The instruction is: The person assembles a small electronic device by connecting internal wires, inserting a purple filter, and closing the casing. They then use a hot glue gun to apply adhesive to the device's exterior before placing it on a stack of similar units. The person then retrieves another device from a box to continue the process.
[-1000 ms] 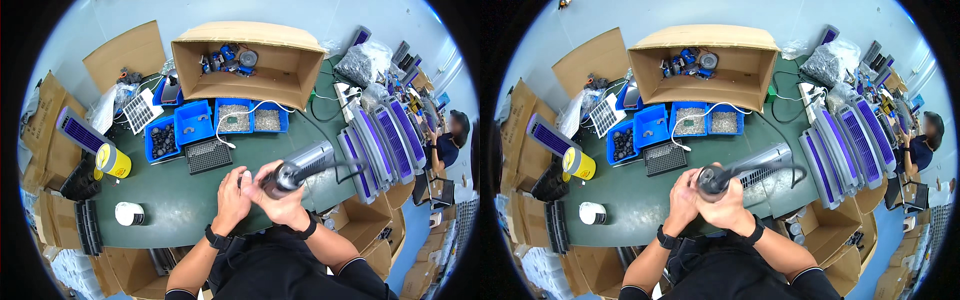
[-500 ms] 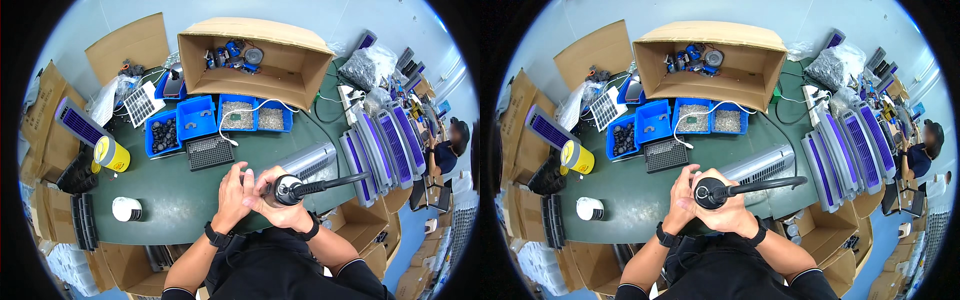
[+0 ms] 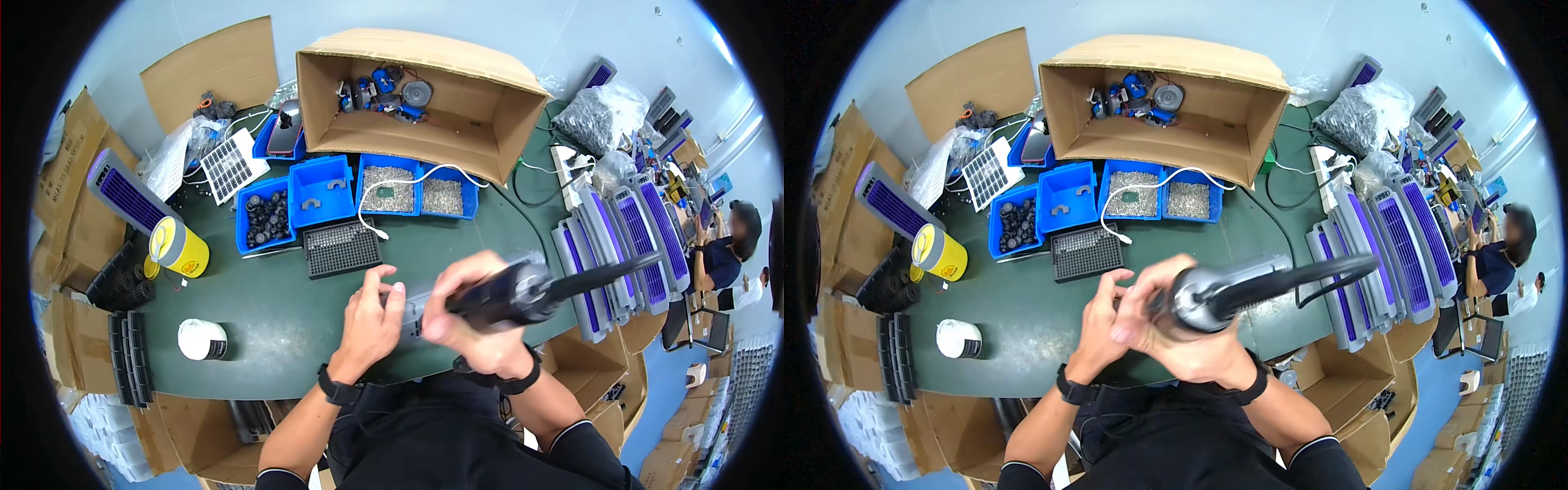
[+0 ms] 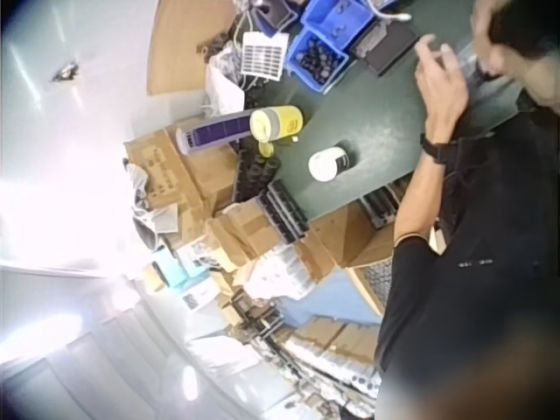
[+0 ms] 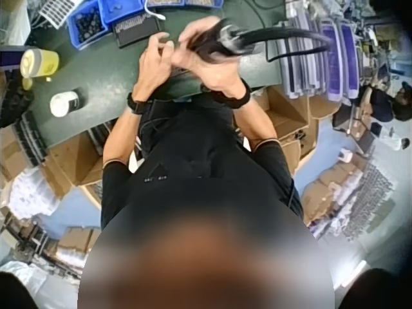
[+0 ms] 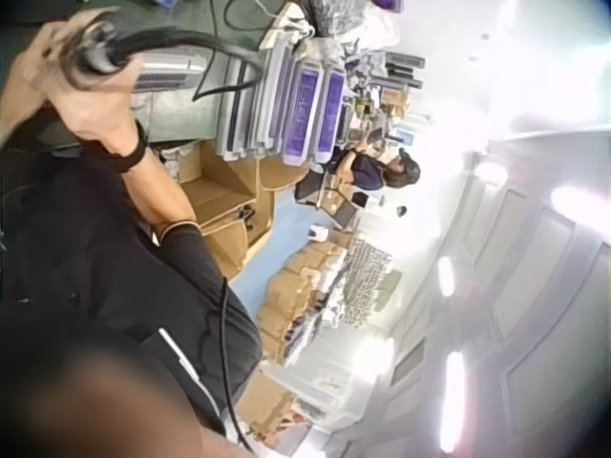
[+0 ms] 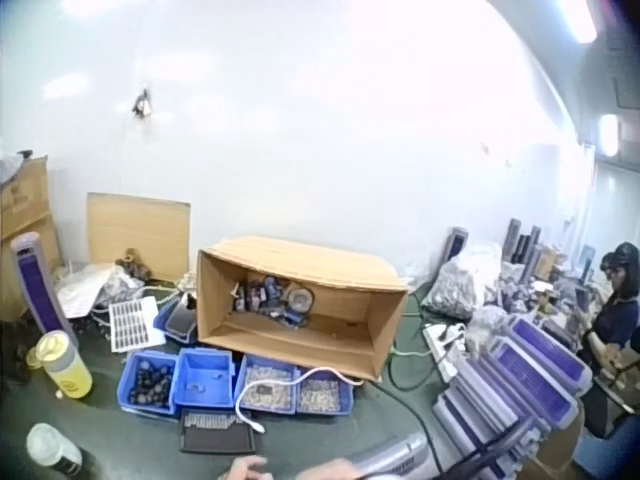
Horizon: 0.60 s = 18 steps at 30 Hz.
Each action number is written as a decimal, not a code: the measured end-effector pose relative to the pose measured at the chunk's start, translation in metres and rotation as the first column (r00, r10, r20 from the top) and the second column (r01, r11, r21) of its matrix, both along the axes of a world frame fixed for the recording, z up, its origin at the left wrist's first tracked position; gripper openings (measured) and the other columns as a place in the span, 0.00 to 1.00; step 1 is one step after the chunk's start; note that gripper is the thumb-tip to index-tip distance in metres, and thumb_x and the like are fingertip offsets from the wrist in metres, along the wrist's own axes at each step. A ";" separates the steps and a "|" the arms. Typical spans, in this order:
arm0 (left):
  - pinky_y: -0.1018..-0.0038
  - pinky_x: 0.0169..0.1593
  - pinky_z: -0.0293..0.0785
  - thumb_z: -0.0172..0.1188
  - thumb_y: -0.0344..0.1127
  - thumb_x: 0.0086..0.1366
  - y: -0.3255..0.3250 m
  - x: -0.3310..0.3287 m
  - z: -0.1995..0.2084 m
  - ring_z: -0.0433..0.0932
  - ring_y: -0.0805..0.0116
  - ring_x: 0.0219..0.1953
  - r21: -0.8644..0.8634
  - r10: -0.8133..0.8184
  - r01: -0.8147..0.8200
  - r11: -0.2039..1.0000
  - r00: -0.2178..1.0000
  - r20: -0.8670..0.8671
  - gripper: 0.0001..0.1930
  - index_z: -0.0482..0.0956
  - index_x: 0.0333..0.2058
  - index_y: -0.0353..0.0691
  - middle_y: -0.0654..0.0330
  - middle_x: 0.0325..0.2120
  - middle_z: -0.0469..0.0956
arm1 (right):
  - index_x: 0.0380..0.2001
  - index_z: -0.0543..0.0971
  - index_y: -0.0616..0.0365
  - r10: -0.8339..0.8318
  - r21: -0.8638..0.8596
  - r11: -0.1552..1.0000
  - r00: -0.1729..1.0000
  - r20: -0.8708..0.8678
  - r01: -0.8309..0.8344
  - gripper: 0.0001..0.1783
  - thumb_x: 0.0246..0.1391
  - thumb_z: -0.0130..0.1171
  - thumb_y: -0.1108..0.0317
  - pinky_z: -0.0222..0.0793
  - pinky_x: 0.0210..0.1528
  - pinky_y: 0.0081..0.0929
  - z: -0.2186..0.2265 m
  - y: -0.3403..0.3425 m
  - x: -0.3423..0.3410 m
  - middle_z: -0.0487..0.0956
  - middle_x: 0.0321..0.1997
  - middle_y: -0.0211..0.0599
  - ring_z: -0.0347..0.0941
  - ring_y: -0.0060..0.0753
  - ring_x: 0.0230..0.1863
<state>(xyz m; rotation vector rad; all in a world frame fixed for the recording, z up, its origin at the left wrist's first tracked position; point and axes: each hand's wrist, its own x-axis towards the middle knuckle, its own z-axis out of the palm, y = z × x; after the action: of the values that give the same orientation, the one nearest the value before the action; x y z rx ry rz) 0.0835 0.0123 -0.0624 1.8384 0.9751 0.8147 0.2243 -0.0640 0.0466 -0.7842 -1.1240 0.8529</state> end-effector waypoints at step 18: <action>0.50 0.48 0.76 0.45 0.38 0.78 -0.012 -0.012 -0.007 0.83 0.41 0.41 -0.192 0.181 -0.162 0.968 0.980 0.084 0.20 0.65 0.64 0.36 0.43 0.38 0.85 | 0.41 0.79 0.60 -0.113 -0.160 0.979 0.988 0.109 0.130 0.20 0.51 0.81 0.70 0.75 0.39 0.21 -0.033 0.067 -0.017 0.81 0.36 0.30 0.77 0.20 0.36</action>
<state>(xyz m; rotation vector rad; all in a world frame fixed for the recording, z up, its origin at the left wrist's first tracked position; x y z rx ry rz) 0.0717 -0.0002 -0.0690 1.5553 1.1177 0.8818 0.2071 0.0033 0.0137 -1.0333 -1.0891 0.8194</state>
